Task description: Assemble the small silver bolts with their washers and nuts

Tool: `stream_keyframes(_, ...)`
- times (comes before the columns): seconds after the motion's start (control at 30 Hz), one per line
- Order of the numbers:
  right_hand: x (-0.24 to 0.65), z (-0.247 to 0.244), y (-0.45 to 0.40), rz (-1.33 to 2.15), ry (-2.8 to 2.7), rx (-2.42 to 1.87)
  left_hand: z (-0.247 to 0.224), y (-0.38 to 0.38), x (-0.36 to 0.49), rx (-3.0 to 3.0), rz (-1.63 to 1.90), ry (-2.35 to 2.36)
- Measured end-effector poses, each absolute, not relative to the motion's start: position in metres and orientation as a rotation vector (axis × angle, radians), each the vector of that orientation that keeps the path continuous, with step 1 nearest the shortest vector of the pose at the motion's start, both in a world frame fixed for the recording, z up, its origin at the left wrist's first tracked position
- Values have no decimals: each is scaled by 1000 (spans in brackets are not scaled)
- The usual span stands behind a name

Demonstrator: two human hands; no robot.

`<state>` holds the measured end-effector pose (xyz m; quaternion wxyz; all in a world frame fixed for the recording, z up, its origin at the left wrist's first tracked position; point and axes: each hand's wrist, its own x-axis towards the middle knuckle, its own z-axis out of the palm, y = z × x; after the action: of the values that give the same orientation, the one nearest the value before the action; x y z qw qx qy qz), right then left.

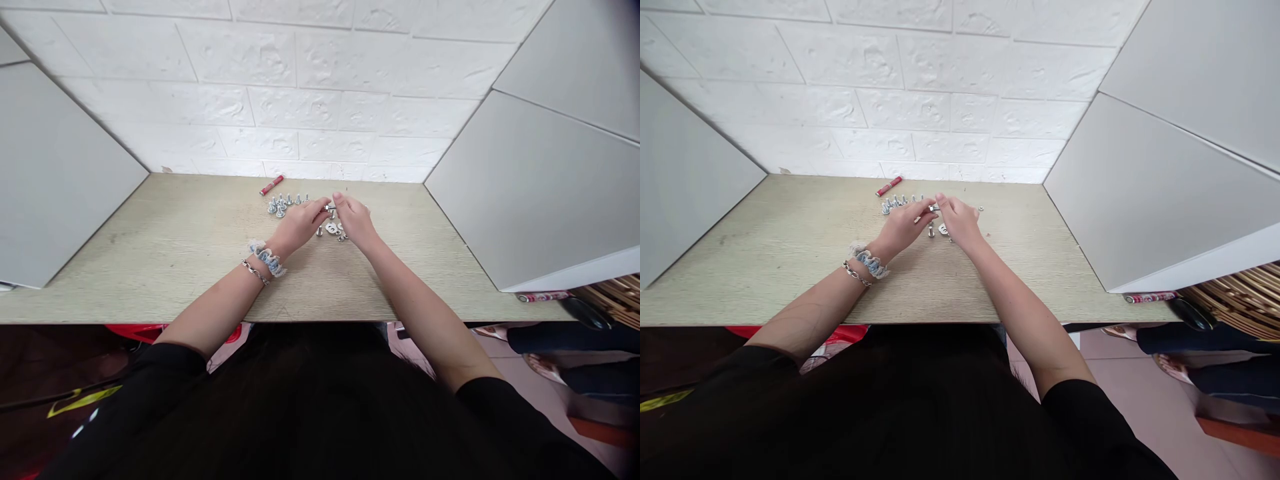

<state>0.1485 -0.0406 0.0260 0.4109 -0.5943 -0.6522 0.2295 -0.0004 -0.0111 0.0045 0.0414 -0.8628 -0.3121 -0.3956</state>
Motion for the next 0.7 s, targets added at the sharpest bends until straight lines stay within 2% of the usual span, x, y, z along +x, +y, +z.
stream_keyframes(0.13,149,27,-41,538,-1689,-1559,5,-12,0,-2651,-1181,-947)
stream_keyframes(0.47,148,25,-41,579,-1545,-1411,5,-12,-1,-2679,-1176,-980)
stream_keyframes(0.7,152,24,-41,607,-1563,-1524,6,-14,0,-2676,-1191,-964)
